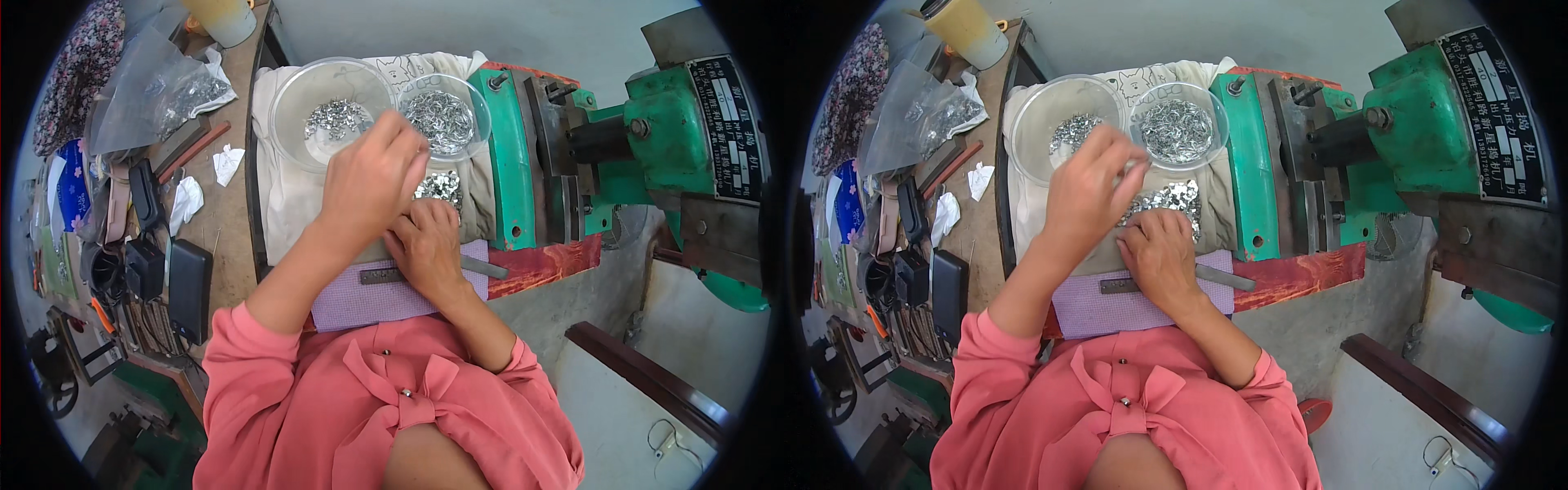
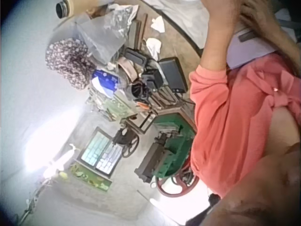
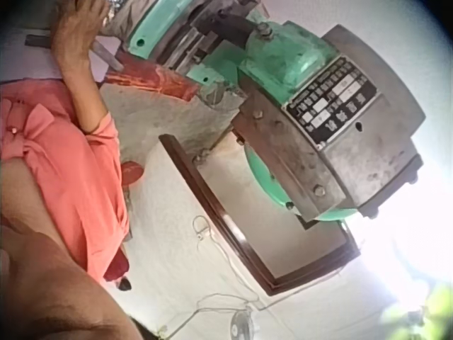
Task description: The person assembles small silver metal components by hand, placing them into a metal strip. They then use a green manual press machine to process the strip. The person repeats this cycle of loading the strip, operating the press, and handling the metal parts throughout the video.
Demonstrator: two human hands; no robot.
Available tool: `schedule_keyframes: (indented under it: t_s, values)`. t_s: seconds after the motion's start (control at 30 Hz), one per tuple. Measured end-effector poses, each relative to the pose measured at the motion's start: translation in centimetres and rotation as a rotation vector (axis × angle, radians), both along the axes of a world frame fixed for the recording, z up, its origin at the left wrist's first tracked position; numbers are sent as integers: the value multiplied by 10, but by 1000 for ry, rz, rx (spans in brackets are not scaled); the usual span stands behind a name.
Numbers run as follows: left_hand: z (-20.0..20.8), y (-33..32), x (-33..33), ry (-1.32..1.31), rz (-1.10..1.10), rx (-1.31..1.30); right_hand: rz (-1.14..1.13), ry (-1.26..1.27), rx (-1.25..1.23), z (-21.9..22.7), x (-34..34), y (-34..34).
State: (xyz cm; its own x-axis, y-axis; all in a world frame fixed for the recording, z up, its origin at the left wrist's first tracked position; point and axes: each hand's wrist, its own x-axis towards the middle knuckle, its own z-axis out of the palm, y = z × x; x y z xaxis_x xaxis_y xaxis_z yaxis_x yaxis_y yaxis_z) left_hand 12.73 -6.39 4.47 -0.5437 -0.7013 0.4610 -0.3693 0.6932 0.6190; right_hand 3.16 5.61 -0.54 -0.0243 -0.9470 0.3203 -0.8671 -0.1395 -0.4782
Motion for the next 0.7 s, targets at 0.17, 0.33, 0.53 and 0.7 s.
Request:
schedule_keyframes:
  t_s: [0.17,0.33,0.53,0.7]
  values:
    - [0,9,13,56,18,57,-2,-112,-9,-3,-4,2]
    - [-20,54,81,48,106,291,-24,-226,-38,5,-14,15]
    - [-42,107,116,-44,111,396,30,-192,-16,12,-11,40]
    - [-49,118,108,-92,64,338,82,-134,30,4,1,54]
